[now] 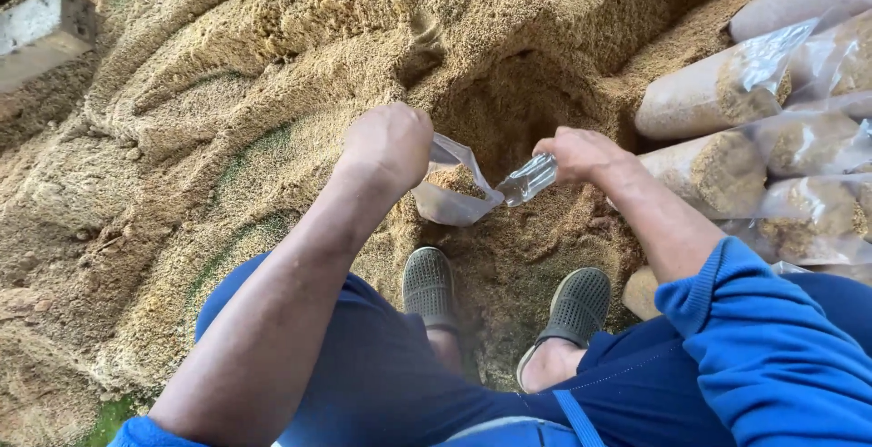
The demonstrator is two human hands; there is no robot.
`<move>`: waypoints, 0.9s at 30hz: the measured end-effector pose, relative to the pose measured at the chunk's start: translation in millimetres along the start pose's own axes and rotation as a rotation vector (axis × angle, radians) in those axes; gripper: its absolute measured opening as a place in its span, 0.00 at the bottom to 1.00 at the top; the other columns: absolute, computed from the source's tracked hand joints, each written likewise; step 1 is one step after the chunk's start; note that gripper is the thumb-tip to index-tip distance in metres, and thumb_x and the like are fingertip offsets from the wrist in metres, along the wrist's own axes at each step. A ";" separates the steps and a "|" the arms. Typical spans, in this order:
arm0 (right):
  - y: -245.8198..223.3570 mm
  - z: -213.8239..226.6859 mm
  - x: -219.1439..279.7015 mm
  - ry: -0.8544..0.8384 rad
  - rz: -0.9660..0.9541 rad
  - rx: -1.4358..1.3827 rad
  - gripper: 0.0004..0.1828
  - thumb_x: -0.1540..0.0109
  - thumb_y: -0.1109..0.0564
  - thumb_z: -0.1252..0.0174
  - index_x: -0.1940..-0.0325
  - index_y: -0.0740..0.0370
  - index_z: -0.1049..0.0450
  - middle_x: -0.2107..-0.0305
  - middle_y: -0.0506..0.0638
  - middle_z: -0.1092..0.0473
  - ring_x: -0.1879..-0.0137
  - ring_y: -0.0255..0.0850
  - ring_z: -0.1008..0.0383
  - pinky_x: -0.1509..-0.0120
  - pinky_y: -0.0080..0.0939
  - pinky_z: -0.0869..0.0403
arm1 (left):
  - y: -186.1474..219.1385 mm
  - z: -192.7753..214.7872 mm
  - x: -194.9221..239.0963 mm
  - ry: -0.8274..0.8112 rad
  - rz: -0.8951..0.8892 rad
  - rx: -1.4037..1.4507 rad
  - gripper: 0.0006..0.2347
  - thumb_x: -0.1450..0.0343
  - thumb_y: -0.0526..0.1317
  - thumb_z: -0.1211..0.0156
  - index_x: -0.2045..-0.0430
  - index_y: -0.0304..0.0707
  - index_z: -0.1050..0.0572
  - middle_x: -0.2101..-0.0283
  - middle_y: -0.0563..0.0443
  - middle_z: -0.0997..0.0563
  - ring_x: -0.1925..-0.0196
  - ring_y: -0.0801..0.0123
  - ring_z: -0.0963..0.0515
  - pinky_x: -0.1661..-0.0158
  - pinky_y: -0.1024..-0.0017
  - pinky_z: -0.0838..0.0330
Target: Filling small plastic bags with grain from a pile and placing paper labels inside each bag.
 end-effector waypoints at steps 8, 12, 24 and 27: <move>104.5 -35.4 -42.0 0.249 -0.203 -0.093 0.26 0.35 0.41 0.41 0.41 0.60 0.26 0.54 0.65 0.26 0.44 0.60 0.23 0.41 0.63 0.25 | 16.7 -8.2 -5.6 0.111 0.024 -0.300 0.04 0.35 0.36 0.39 0.80 0.46 0.17 0.81 0.52 0.19 0.73 0.57 0.13 0.74 0.54 0.17; 142.2 -80.6 -56.0 0.091 -0.435 -0.104 0.31 0.41 0.42 0.45 0.37 0.57 0.26 0.47 0.63 0.24 0.38 0.59 0.24 0.36 0.61 0.27 | 7.9 -26.0 -7.5 0.070 0.053 -0.095 0.10 0.33 0.35 0.42 0.87 0.46 0.18 0.84 0.51 0.19 0.75 0.60 0.14 0.75 0.56 0.18; 146.0 -93.1 -113.2 0.283 -0.429 -0.410 0.28 0.42 0.56 0.39 0.36 0.59 0.27 0.50 0.67 0.26 0.42 0.64 0.24 0.39 0.61 0.25 | 36.0 -4.4 24.6 -0.039 -0.082 -0.024 0.07 0.36 0.28 0.43 0.84 0.34 0.19 0.84 0.45 0.20 0.76 0.53 0.14 0.77 0.56 0.18; 141.5 -92.2 -141.4 0.312 -0.384 -0.461 0.29 0.41 0.54 0.37 0.35 0.58 0.29 0.48 0.65 0.29 0.40 0.64 0.26 0.38 0.62 0.26 | 26.7 -13.4 14.9 -0.001 -0.107 -0.209 0.06 0.38 0.29 0.41 0.84 0.41 0.19 0.83 0.51 0.19 0.75 0.59 0.14 0.77 0.61 0.18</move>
Point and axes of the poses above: each hand's wrist, its own x-axis away from the middle knuckle, its own z-axis out of the back of the hand, y = z × x, the point moved 9 cm from there along -x, towards the middle knuckle
